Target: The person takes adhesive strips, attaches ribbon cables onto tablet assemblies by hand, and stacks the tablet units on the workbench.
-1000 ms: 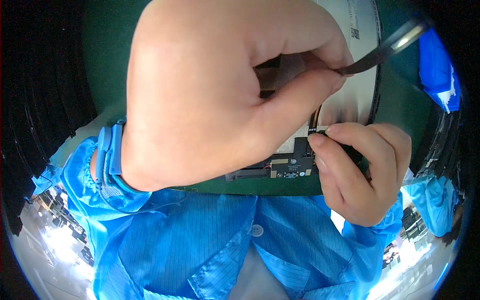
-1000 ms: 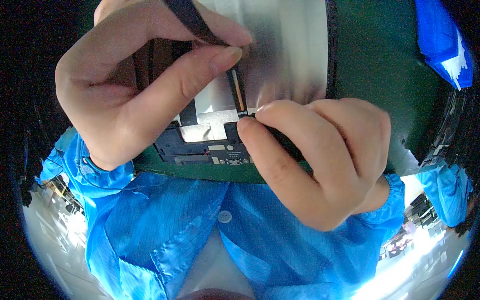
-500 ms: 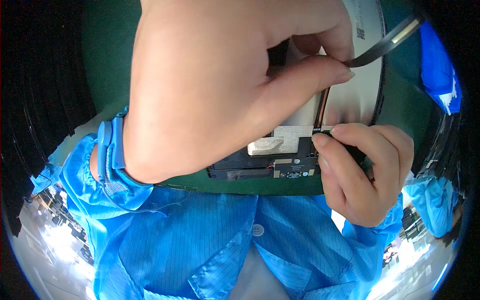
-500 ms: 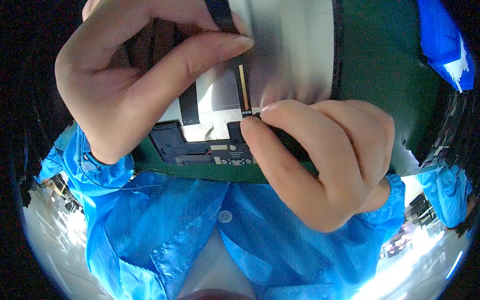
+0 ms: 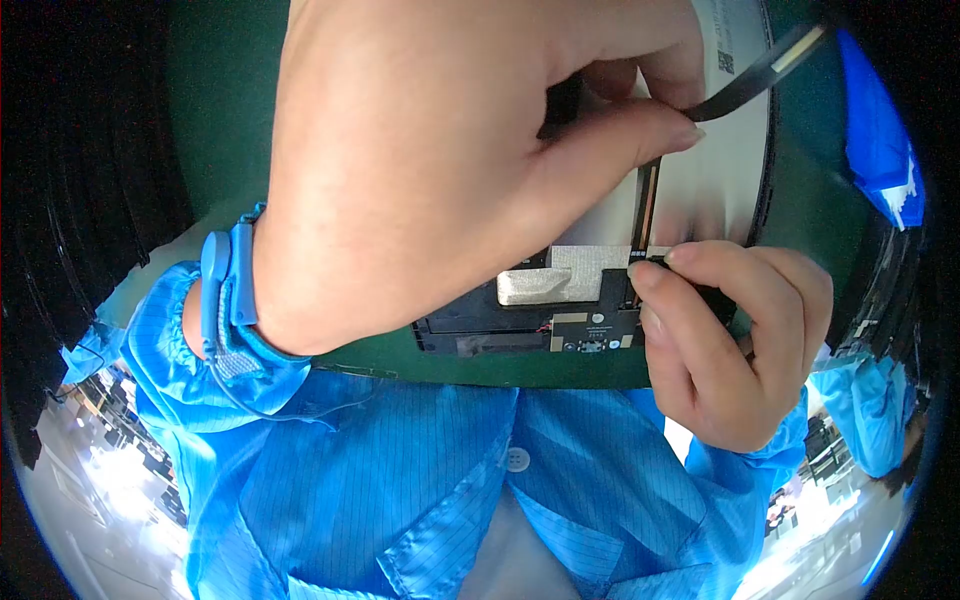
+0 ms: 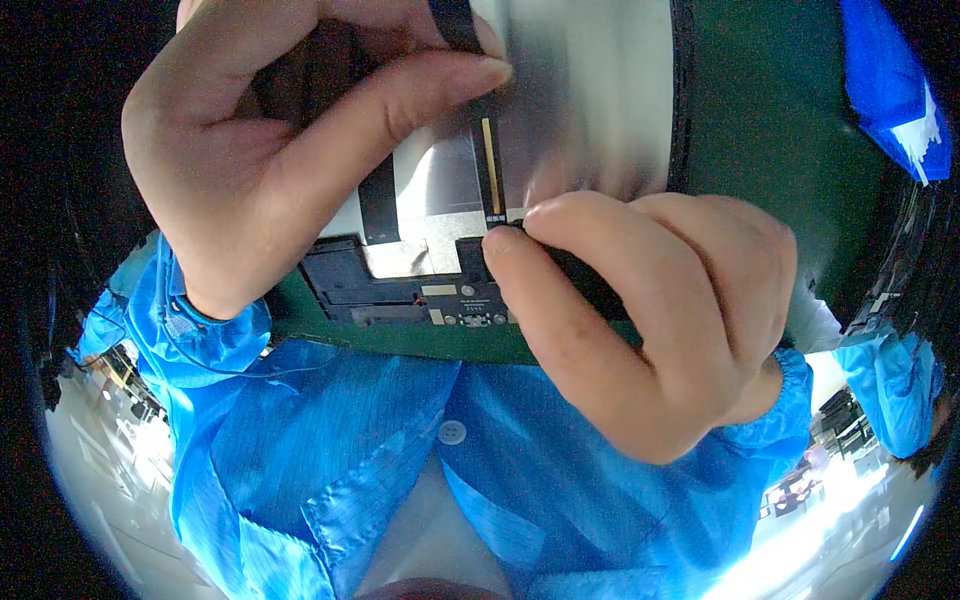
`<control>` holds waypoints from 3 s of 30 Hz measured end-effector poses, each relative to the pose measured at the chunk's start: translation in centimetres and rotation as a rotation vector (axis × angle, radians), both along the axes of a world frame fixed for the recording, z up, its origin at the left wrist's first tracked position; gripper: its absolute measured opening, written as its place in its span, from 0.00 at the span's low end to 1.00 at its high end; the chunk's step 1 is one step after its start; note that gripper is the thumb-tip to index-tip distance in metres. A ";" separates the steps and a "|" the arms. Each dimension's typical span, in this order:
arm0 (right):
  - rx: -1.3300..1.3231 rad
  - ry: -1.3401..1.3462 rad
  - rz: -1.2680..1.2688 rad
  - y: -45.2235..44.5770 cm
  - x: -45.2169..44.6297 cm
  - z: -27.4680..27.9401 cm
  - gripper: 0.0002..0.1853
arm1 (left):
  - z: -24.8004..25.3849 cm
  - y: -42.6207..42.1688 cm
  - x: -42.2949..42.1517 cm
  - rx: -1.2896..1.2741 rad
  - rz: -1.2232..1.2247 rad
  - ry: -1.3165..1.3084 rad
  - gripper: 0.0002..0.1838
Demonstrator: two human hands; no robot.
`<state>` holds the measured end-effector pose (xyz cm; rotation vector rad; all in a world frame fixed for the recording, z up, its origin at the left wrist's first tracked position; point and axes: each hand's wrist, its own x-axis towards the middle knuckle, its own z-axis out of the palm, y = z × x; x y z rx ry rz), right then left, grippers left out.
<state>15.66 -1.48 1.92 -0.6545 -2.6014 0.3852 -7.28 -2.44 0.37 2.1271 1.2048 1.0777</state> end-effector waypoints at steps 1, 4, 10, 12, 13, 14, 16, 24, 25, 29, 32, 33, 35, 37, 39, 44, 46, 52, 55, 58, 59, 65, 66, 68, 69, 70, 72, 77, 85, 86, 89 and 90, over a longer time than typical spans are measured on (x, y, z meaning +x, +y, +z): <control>0.001 0.000 0.001 0.0 0.0 0.0 0.15 | 0.0 0.0 0.0 0.000 0.001 -0.001 0.03; -0.014 -0.014 0.009 0.1 -0.1 0.2 0.14 | 0.1 -0.1 -0.1 -0.001 0.000 -0.005 0.03; -0.013 -0.010 0.010 0.0 -0.3 0.2 0.13 | 0.1 -0.1 -0.2 -0.002 -0.002 -0.005 0.03; -0.012 0.005 0.006 0.0 -0.3 0.1 0.13 | 0.1 -0.1 -0.3 -0.002 -0.001 -0.005 0.03; -0.010 0.012 0.004 0.0 -0.3 0.1 0.13 | 0.0 -0.2 -0.3 -0.003 0.001 -0.007 0.03; -0.009 0.018 0.003 0.0 -0.4 0.1 0.13 | 0.1 -0.1 -0.3 -0.002 0.001 -0.008 0.03; -0.003 0.019 0.010 0.1 -0.4 0.1 0.12 | 0.0 -0.1 -0.3 -0.003 -0.001 -0.006 0.03; 0.008 0.049 0.019 0.1 -0.4 -0.2 0.12 | -0.1 -0.1 -0.3 0.000 0.002 -0.007 0.03; 0.011 0.053 0.020 0.1 -0.4 -0.2 0.12 | -0.1 -0.2 -0.2 -0.001 0.002 -0.008 0.03; -0.012 0.030 0.027 0.1 -0.3 0.0 0.13 | -0.1 -0.2 -0.2 -0.001 0.000 -0.008 0.04; 0.000 0.034 0.027 0.2 -0.3 0.0 0.13 | -0.1 -0.2 -0.2 -0.001 0.001 -0.008 0.04; -0.005 0.024 0.024 0.2 -0.3 0.1 0.13 | -0.1 -0.1 -0.1 -0.004 -0.004 -0.009 0.04; -0.011 0.013 0.020 0.1 -0.3 0.1 0.13 | -0.1 -0.2 -0.2 -0.003 0.002 -0.009 0.04; -0.011 0.028 0.013 0.1 -0.4 0.1 0.13 | -0.1 -0.4 0.0 -0.002 0.006 -0.007 0.04; -0.014 0.023 0.015 0.1 -0.3 0.2 0.13 | -0.2 -0.2 0.0 -0.006 0.004 -0.008 0.04; -0.010 0.013 0.013 0.1 -0.3 0.3 0.13 | -0.1 -0.2 0.1 -0.004 -0.003 -0.007 0.04; -0.015 0.003 0.019 0.1 -0.3 0.3 0.13 | 0.0 -0.4 0.0 -0.003 0.001 -0.009 0.04; -0.004 0.038 0.001 0.0 -0.4 0.0 0.13 | -0.1 -0.3 0.1 -0.006 0.000 -0.007 0.04; 0.002 0.044 0.008 0.1 -0.4 0.0 0.13 | -0.2 -0.3 0.2 -0.002 -0.002 -0.005 0.04; -0.011 0.027 0.012 0.1 -0.3 0.1 0.13 | -0.2 -0.2 0.1 -0.001 -0.003 -0.007 0.04; -0.016 0.021 0.013 0.1 -0.3 0.2 0.13 | -0.2 -0.3 0.1 -0.002 -0.002 -0.007 0.05; -0.042 -0.003 0.004 0.0 -0.3 0.6 0.13 | -0.3 -0.2 0.1 0.004 -0.002 -0.010 0.05; -0.045 -0.004 -0.003 -0.1 -0.4 0.6 0.13 | -0.3 -0.4 0.1 0.003 0.002 -0.009 0.05; -0.048 -0.005 -0.010 -0.1 -0.4 0.6 0.14 | -0.2 -0.4 0.0 0.006 0.005 -0.005 0.05; -0.051 -0.008 -0.005 -0.1 -0.4 0.6 0.14 | -0.3 -0.5 0.1 0.007 0.006 -0.004 0.05; -0.053 -0.010 -0.002 0.0 -0.4 0.6 0.14 | -0.3 -0.4 0.0 0.006 0.007 -0.006 0.05; -0.053 -0.013 -0.002 0.0 -0.5 0.7 0.14 | -0.3 -0.2 0.0 0.006 0.004 -0.006 0.05; -0.048 -0.009 0.001 0.0 -0.5 0.6 0.14 | -0.2 -0.2 0.0 0.002 0.000 -0.007 0.05; -0.043 0.000 -0.004 -0.1 -0.5 0.6 0.14 | -0.2 -0.3 0.1 0.007 -0.001 -0.003 0.05; -0.044 -0.004 -0.007 -0.1 -0.5 0.6 0.14 | -0.2 -0.4 0.1 0.009 0.001 -0.001 0.06; -0.050 -0.025 -0.004 -0.1 -0.4 0.6 0.13 | -0.3 -0.3 0.0 0.011 0.004 0.000 0.06; -0.032 -0.004 -0.006 -0.2 -0.3 0.4 0.12 | -0.3 -0.4 0.0 0.011 0.003 0.000 0.06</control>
